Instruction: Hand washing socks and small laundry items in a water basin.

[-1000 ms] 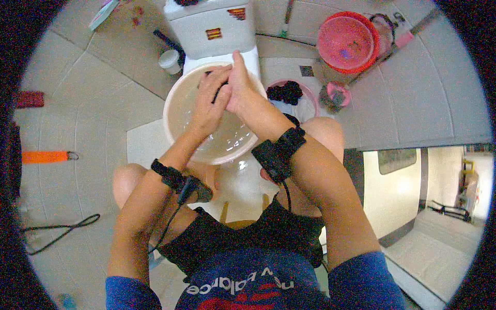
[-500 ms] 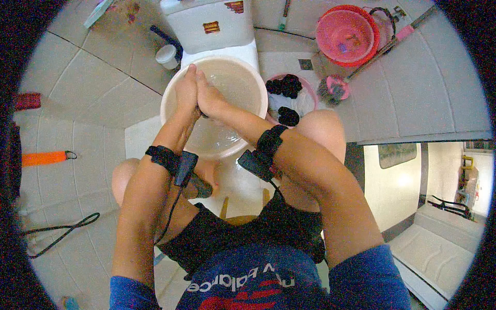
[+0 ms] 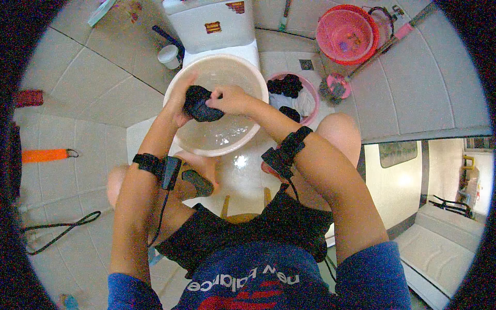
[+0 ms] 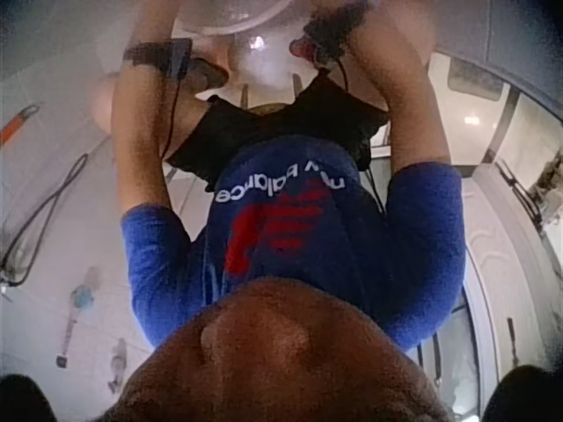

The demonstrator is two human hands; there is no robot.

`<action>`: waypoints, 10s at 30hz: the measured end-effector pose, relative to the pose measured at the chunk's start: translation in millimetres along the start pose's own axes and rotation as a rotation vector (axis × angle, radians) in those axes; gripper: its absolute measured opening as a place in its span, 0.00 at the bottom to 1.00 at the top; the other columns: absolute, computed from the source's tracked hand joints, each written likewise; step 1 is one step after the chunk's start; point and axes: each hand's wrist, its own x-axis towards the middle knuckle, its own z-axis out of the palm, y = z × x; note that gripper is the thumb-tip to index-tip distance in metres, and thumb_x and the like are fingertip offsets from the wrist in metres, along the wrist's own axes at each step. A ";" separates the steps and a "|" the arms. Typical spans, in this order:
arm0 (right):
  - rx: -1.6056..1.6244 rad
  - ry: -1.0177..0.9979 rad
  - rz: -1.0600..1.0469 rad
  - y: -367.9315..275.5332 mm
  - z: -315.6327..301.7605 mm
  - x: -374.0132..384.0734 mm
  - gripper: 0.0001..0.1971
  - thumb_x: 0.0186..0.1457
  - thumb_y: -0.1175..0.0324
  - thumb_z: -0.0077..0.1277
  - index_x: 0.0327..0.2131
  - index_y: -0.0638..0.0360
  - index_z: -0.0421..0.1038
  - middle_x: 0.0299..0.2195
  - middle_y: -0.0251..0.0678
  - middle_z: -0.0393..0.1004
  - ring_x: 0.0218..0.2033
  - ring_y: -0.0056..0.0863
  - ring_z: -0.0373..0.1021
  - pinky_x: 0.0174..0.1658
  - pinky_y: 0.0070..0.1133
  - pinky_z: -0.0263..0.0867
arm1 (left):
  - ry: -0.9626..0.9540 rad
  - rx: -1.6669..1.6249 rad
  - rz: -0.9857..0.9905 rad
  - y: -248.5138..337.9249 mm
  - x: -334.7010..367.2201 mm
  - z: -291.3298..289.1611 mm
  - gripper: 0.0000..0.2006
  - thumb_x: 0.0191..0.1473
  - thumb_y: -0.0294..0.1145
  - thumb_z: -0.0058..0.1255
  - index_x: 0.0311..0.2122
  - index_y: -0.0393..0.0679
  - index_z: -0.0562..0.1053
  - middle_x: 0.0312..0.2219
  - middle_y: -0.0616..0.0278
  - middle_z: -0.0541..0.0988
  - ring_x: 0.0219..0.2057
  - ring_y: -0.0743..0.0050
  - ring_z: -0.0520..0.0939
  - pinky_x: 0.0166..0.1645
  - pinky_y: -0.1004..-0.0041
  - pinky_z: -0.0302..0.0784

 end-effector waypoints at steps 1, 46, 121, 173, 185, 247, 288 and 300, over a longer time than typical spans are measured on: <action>-0.154 0.114 0.000 10.2 -5.4 1.3 0.22 0.53 0.45 0.53 0.35 0.54 0.79 0.27 0.41 0.80 0.25 0.38 0.75 0.33 0.31 0.72 | 0.007 0.160 0.013 -3.7 -7.8 9.0 0.28 0.53 0.47 0.63 0.52 0.40 0.69 0.41 0.53 0.75 0.43 0.61 0.80 0.45 0.64 0.80; -0.256 0.259 -0.077 23.3 -7.7 13.8 0.13 0.44 0.66 0.60 0.37 0.53 0.81 0.34 0.45 0.80 0.39 0.40 0.77 0.43 0.31 0.72 | 0.485 1.291 0.551 -67.5 -4.3 -53.4 0.22 0.51 0.27 0.53 0.53 0.34 0.70 0.46 0.38 0.76 0.48 0.37 0.78 0.53 0.49 0.73; 0.847 0.468 0.136 -47.3 32.8 30.5 0.15 0.52 0.63 0.52 0.43 0.54 0.71 0.37 0.35 0.73 0.39 0.29 0.70 0.43 0.29 0.68 | 0.107 -0.203 0.189 -9.2 -11.0 27.1 0.17 0.66 0.39 0.34 0.51 0.44 0.71 0.42 0.56 0.80 0.38 0.60 0.84 0.43 0.57 0.84; 1.537 0.359 0.207 -97.6 5.0 19.6 0.30 0.62 0.38 0.38 0.46 0.56 0.71 0.43 0.39 0.74 0.44 0.37 0.68 0.55 0.38 0.64 | 0.204 0.894 0.913 4.5 -39.4 86.7 0.24 0.67 0.44 0.37 0.56 0.36 0.72 0.53 0.46 0.76 0.55 0.58 0.75 0.62 0.65 0.64; 0.845 0.216 0.232 -66.3 33.3 36.7 0.36 0.65 0.34 0.20 0.49 0.52 0.70 0.40 0.41 0.76 0.43 0.32 0.72 0.46 0.34 0.68 | 0.283 0.294 0.581 11.8 -11.4 68.1 0.23 0.65 0.46 0.45 0.33 0.32 0.77 0.24 0.58 0.77 0.26 0.72 0.74 0.36 0.68 0.71; -1.003 0.386 0.002 64.8 54.0 8.7 0.18 0.51 0.64 0.56 0.48 0.50 0.78 0.53 0.44 0.71 0.57 0.55 0.63 0.52 0.52 0.66 | 0.243 0.622 0.039 -94.3 13.6 -43.0 0.28 0.55 0.35 0.48 0.60 0.35 0.64 0.54 0.46 0.73 0.53 0.56 0.75 0.56 0.60 0.69; 0.065 0.301 -0.129 -24.0 55.5 28.8 0.24 0.49 0.60 0.59 0.47 0.64 0.74 0.47 0.52 0.76 0.49 0.43 0.73 0.54 0.34 0.67 | 0.025 -0.181 -0.163 -58.1 -0.8 -24.0 0.27 0.63 0.57 0.37 0.57 0.50 0.68 0.50 0.53 0.76 0.48 0.50 0.79 0.46 0.45 0.79; 0.691 0.390 0.172 -11.0 37.3 38.7 0.24 0.56 0.56 0.56 0.48 0.69 0.72 0.39 0.44 0.77 0.41 0.34 0.75 0.45 0.29 0.70 | 0.089 -0.133 0.033 -30.4 -13.5 25.5 0.24 0.65 0.49 0.32 0.55 0.43 0.68 0.46 0.56 0.78 0.46 0.59 0.81 0.52 0.51 0.77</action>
